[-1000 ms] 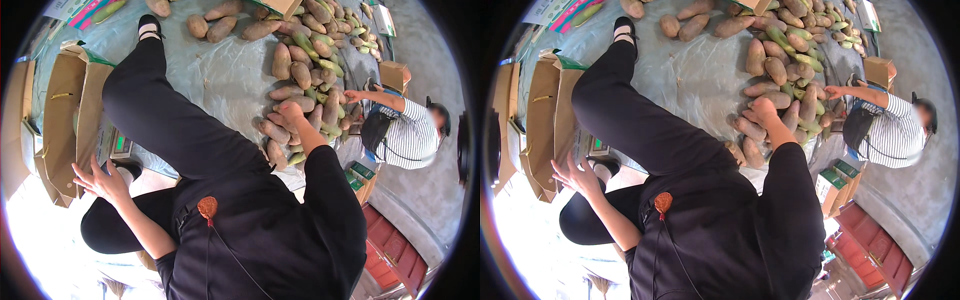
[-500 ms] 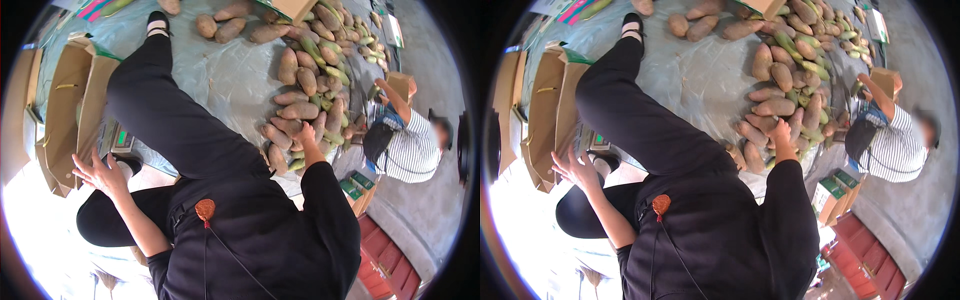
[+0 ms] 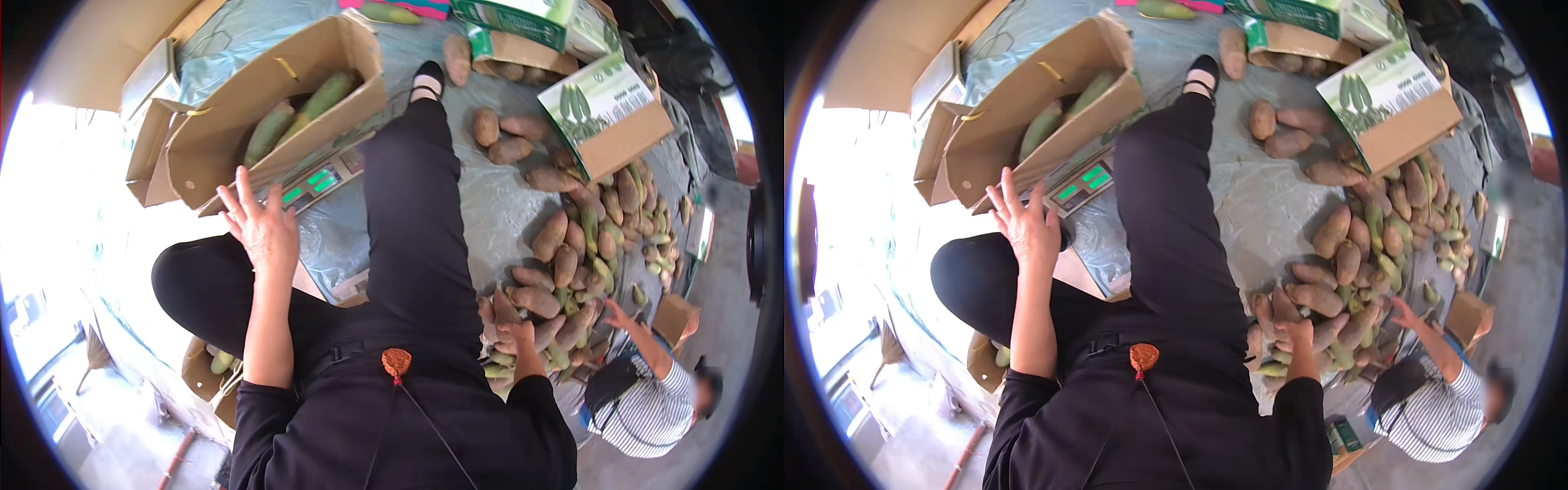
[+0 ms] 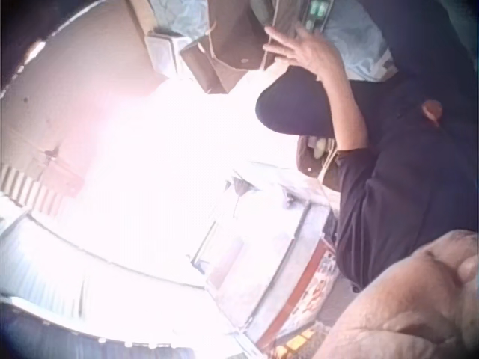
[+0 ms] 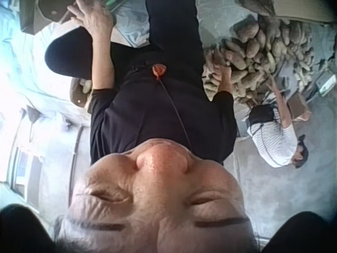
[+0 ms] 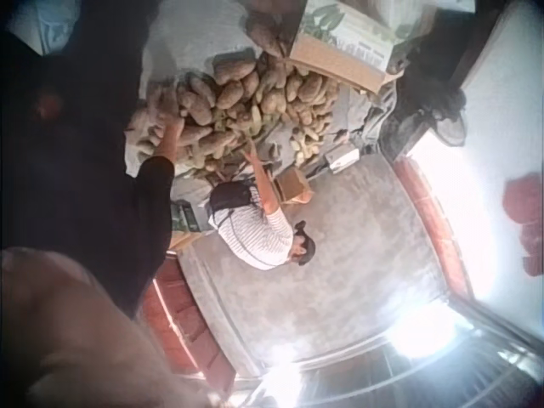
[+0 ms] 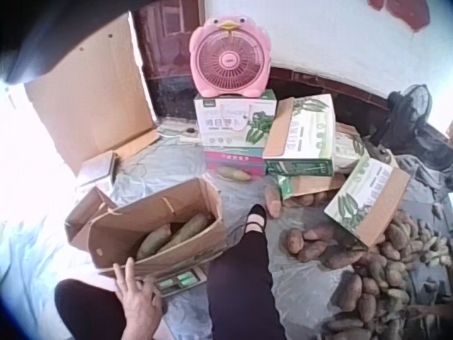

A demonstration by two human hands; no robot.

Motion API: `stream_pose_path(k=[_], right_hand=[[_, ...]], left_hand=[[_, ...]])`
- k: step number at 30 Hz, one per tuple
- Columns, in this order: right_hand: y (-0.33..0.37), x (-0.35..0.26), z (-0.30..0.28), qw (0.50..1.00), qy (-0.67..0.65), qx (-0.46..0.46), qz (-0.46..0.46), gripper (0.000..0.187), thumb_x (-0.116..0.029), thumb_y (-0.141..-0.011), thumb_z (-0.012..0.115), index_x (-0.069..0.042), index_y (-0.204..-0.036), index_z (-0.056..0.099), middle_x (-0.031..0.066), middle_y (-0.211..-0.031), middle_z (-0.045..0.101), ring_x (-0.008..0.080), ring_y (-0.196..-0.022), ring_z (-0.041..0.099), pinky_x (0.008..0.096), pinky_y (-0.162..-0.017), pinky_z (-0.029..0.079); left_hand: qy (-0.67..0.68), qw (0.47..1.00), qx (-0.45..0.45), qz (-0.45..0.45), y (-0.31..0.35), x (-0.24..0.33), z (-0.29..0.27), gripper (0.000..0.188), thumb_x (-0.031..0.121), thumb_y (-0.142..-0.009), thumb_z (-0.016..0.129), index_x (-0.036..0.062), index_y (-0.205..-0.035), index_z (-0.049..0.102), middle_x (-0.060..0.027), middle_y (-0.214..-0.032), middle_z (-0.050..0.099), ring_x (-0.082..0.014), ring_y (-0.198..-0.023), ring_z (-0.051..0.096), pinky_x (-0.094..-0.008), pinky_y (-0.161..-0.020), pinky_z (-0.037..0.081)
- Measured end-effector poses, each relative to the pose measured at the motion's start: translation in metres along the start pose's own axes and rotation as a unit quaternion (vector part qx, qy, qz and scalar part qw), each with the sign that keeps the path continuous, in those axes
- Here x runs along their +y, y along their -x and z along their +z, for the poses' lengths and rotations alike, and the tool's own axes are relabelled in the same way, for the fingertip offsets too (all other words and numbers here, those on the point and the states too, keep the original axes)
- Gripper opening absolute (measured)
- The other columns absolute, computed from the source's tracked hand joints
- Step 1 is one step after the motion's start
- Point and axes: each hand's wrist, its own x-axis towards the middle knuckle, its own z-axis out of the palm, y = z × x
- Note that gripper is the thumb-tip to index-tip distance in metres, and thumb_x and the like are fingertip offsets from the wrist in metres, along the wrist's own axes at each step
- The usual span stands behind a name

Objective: Sort, weigh, and pack long green vegetables into cardboard boxes.

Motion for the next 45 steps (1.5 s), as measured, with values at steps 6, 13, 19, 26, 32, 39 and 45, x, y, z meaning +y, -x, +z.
stream_pose_path(k=[6,13,19,26,32,39,45], right_hand=[[-0.066,0.034,0.010,0.974,-0.176,-0.088,-0.112,0.036,-0.018,-0.059,0.084,0.000,-0.084,0.066,0.0058,-0.076,0.063,0.0211,-0.064,0.060,0.0334,-0.057,0.046],[0.016,-0.117,-0.080,0.915,-0.201,-0.002,-0.351,0.054,-0.009,-0.060,0.080,0.005,-0.108,0.058,0.0079,-0.096,0.062,0.0176,-0.084,0.060,0.0306,-0.075,0.048],[0.147,-0.275,-0.156,0.777,-0.191,0.060,-0.597,0.076,-0.016,-0.054,0.081,0.004,-0.121,0.052,0.0133,-0.113,0.059,0.0229,-0.105,0.055,0.0344,-0.094,0.042],[0.270,-0.417,-0.158,0.608,0.060,0.197,-0.767,0.070,-0.025,-0.051,0.081,0.001,-0.111,0.056,0.0151,-0.106,0.059,0.0299,-0.101,0.058,0.0385,-0.089,0.046],[0.333,-0.491,-0.097,0.582,0.306,0.295,-0.694,0.072,-0.032,-0.047,0.082,0.001,-0.108,0.061,0.0187,-0.108,0.061,0.0309,-0.103,0.059,0.0396,-0.087,0.049],[0.326,-0.527,-0.032,0.637,0.405,0.250,-0.606,0.058,-0.037,-0.048,0.083,0.001,-0.089,0.070,0.0169,-0.097,0.069,0.0285,-0.093,0.066,0.0375,-0.081,0.052],[0.330,-0.526,-0.013,0.651,0.272,0.125,-0.698,0.066,-0.043,-0.046,0.078,0.006,-0.089,0.068,0.0209,-0.092,0.069,0.0319,-0.088,0.067,0.0378,-0.078,0.052]], left_hand=[[0.051,0.999,-0.014,-0.009,-0.001,-0.002,-0.004,0.047,0.012,-0.071,0.076,0.0125,-0.116,0.064,-0.0131,-0.154,0.017,-0.0470,-0.141,0.010,-0.0629,-0.108,0.020],[0.090,0.996,-0.002,-0.004,-0.002,-0.004,-0.005,0.047,0.012,-0.069,0.077,0.0108,-0.114,0.064,-0.0141,-0.152,0.019,-0.0485,-0.140,0.011,-0.0662,-0.105,0.022],[0.107,0.994,0.014,-0.002,-0.001,-0.006,0.003,0.048,0.013,-0.067,0.079,0.0111,-0.113,0.064,-0.0139,-0.153,0.018,-0.0488,-0.140,0.010,-0.0665,-0.105,0.022],[0.090,0.996,0.028,-0.009,-0.001,-0.009,0.006,0.046,0.013,-0.065,0.080,0.0110,-0.108,0.065,-0.0143,-0.153,0.018,-0.0500,-0.139,0.010,-0.0665,-0.107,0.020],[0.105,0.994,0.011,-0.012,-0.002,-0.009,0.001,0.045,0.016,-0.065,0.080,0.0113,-0.107,0.065,-0.0148,-0.152,0.020,-0.0502,-0.139,0.011,-0.0656,-0.107,0.019],[0.147,0.989,0.023,-0.011,-0.002,-0.009,0.001,0.039,0.013,-0.067,0.075,0.0086,-0.105,0.066,-0.0164,-0.151,0.021,-0.0516,-0.139,0.012,-0.0680,-0.105,0.020],[0.142,0.989,0.025,-0.014,-0.002,-0.009,-0.003,0.037,0.013,-0.067,0.074,0.0087,-0.103,0.067,-0.0160,-0.151,0.022,-0.0523,-0.138,0.014,-0.0685,-0.104,0.021]])
